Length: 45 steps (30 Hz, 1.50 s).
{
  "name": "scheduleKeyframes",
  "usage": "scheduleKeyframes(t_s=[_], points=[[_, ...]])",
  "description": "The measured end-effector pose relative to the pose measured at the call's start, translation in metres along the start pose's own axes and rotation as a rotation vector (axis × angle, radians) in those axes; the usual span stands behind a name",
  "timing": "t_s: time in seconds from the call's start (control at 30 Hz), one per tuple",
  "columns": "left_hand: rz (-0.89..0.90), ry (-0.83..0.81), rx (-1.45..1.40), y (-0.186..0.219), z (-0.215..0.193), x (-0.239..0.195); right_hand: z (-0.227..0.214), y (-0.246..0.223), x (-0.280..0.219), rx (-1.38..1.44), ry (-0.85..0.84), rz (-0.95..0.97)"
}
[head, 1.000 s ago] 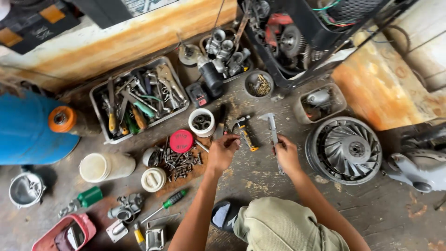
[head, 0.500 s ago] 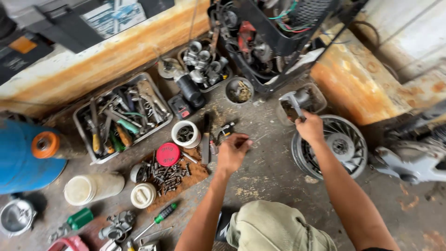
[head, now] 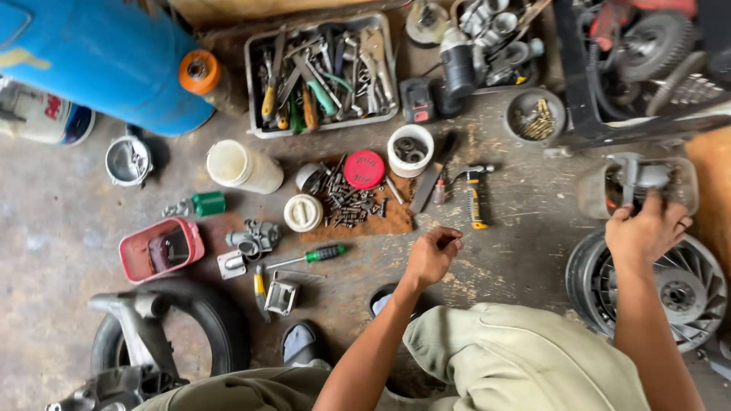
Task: Disassembling a motorcycle carburetor and measuring internal components using a vernier caliper
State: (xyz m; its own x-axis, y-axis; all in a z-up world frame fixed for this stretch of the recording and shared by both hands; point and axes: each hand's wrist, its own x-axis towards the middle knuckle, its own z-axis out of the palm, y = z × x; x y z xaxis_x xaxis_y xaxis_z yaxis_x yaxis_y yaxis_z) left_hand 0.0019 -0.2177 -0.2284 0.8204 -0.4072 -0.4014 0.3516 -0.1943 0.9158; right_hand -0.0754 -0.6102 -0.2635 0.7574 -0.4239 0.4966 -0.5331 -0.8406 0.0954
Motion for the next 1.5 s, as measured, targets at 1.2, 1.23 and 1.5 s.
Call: scheduleKeyframes(t_s=[1.2,1.23,1.5], points=[[-0.279,0.416,0.152,-0.133,-0.138,-0.057,-0.069,-0.398,-0.097,1.153,-0.661,-0.484],[-0.279,0.417,0.151,-0.129,-0.139,-0.055,-0.069,-0.395,-0.098,1.152,-0.662,-0.486],[-0.102,0.19,0.293,-0.063,-0.089,-0.004,-0.085,-0.283,-0.063,0.989,-0.258,-0.079]])
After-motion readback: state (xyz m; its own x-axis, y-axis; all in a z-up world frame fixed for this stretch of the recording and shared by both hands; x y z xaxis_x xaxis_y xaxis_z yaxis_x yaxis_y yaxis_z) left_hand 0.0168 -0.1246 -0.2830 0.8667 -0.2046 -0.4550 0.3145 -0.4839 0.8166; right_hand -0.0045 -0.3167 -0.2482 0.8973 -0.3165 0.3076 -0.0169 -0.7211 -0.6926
